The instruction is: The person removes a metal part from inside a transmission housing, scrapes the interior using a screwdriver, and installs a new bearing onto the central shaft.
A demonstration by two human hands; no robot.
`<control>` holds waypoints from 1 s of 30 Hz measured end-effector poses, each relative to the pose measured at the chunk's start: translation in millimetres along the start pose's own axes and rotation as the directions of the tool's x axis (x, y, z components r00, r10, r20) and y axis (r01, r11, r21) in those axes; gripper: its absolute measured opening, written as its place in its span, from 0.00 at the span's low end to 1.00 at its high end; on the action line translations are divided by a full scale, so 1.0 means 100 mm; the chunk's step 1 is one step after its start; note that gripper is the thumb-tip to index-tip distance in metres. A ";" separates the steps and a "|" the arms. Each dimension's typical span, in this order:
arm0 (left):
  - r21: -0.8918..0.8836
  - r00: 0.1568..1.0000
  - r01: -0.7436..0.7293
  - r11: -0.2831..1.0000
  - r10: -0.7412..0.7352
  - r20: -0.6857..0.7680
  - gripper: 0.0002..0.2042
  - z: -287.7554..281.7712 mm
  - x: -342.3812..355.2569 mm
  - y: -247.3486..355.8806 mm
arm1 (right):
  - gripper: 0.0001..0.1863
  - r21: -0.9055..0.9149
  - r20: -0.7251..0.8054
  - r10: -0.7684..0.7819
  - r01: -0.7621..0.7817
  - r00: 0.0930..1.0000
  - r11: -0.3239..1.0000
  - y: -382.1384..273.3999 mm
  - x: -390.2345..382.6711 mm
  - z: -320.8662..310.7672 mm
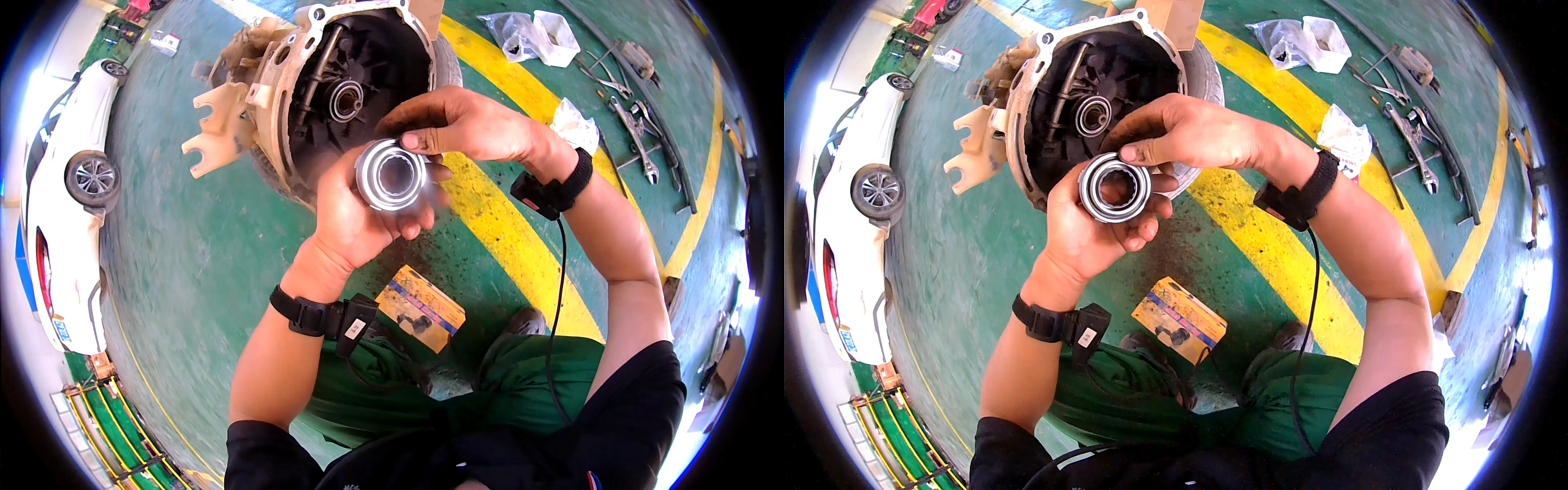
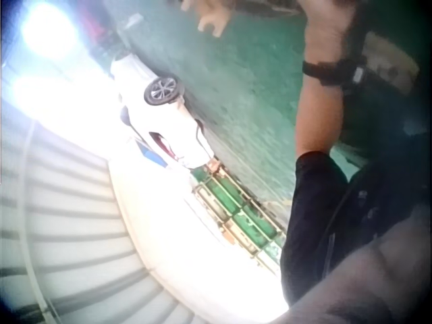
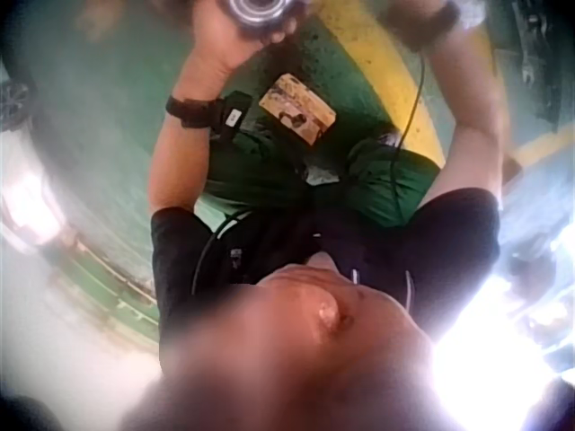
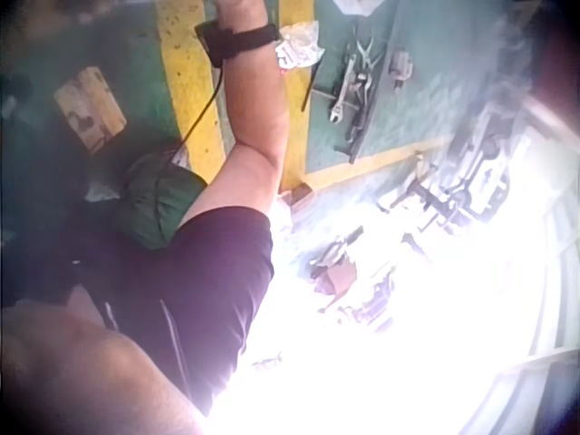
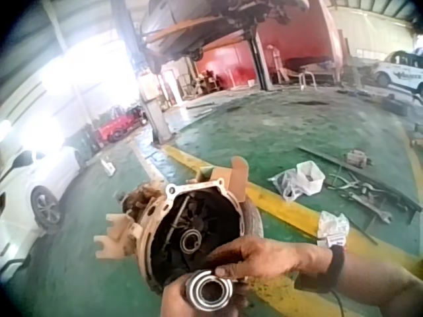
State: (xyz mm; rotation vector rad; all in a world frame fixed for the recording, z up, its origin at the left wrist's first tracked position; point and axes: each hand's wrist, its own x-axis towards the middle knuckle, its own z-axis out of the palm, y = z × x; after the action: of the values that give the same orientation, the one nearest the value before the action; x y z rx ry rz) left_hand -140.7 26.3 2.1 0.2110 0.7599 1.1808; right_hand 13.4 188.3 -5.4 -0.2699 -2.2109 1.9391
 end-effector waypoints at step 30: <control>-0.026 0.924 -0.199 0.980 0.179 -0.337 0.35 -0.31 0.34 -0.09 | 0.38 0.728 0.144 0.024 -0.123 0.989 0.674 0.82 0.23 0.06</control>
State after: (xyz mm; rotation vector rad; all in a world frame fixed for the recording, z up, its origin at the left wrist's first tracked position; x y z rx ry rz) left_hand -147.7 46.1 -40.3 0.0334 1.0161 1.4424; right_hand -9.2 198.9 -86.7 -0.1073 -1.2788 2.7568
